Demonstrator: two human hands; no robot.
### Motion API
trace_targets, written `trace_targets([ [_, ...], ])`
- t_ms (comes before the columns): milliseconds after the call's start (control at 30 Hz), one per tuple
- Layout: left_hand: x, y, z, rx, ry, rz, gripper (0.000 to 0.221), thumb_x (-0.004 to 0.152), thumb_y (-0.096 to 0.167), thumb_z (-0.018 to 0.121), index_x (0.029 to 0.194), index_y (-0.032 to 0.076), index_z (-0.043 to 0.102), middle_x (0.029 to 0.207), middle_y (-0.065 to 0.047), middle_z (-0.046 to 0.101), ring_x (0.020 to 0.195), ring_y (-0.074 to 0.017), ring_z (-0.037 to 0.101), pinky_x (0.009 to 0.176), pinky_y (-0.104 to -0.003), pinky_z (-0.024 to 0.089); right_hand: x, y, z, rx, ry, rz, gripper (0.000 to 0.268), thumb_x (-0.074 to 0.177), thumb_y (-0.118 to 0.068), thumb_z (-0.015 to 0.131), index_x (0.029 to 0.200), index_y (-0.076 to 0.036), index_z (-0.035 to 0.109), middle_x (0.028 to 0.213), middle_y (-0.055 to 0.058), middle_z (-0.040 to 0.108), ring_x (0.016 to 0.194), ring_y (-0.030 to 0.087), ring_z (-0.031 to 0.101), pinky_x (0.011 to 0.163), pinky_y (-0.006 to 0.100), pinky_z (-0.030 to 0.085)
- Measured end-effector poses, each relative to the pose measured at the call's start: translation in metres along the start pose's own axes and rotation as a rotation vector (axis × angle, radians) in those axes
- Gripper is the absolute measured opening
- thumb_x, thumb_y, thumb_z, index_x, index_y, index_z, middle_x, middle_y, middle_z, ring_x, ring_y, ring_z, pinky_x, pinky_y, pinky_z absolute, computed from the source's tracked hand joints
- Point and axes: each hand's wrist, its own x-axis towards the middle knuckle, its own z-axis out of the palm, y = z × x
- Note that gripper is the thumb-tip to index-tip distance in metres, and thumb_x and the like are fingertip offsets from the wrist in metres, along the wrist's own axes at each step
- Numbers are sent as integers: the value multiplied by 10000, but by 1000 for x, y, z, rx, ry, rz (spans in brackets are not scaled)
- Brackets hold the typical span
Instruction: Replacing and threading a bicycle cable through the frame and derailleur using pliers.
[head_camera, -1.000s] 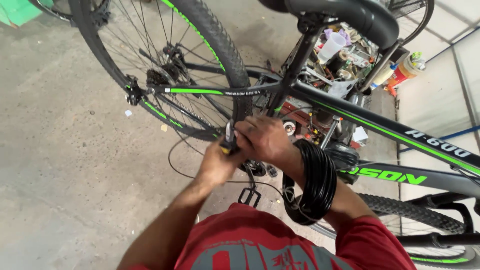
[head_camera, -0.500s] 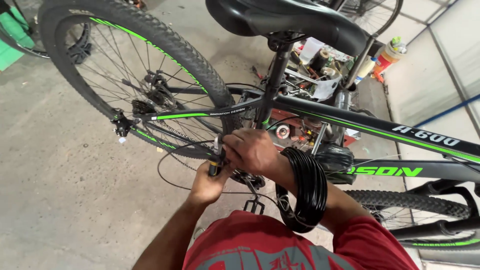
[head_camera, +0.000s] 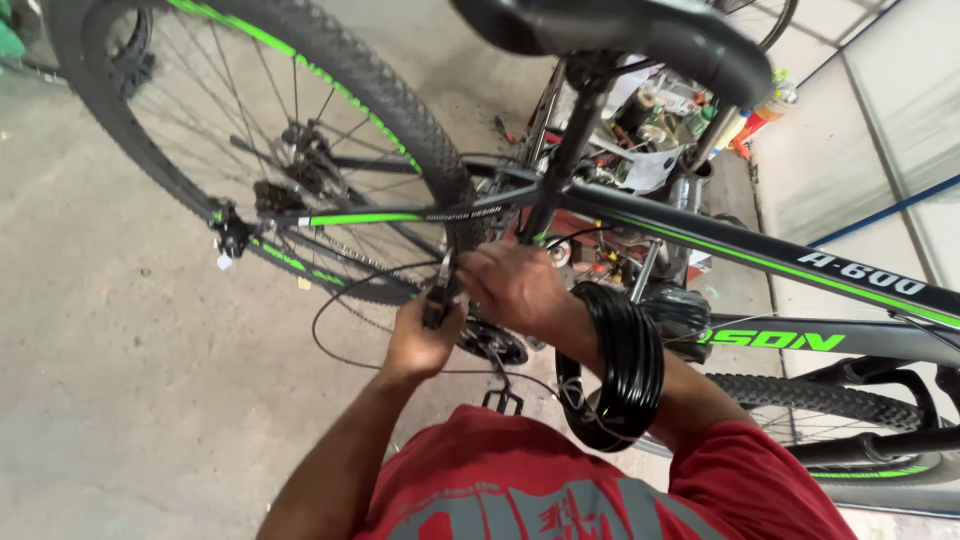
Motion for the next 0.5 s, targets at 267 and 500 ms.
trace_targets([
  [267, -41, 52, -28, 189, -23, 223, 244, 899, 272, 763, 1052, 90, 708, 887, -238, 745, 878, -464, 741, 692, -466, 565, 13, -18, -38, 320, -6, 142, 196, 1009, -153, 648, 1058, 23, 720, 802, 181, 642, 683, 430, 676, 599, 459, 573],
  [500, -76, 106, -36, -5, -207, 283, 582, 948, 163, 616, 1498, 5, 512, 1291, -363, 654, 1243, -565, 597, 969, -639, 521, -2, -13, -34, 278, 101, 160, 204, 1008, -161, 650, 1055, 10, 752, 871, 159, 665, 741, 393, 698, 656, 429, 594],
])
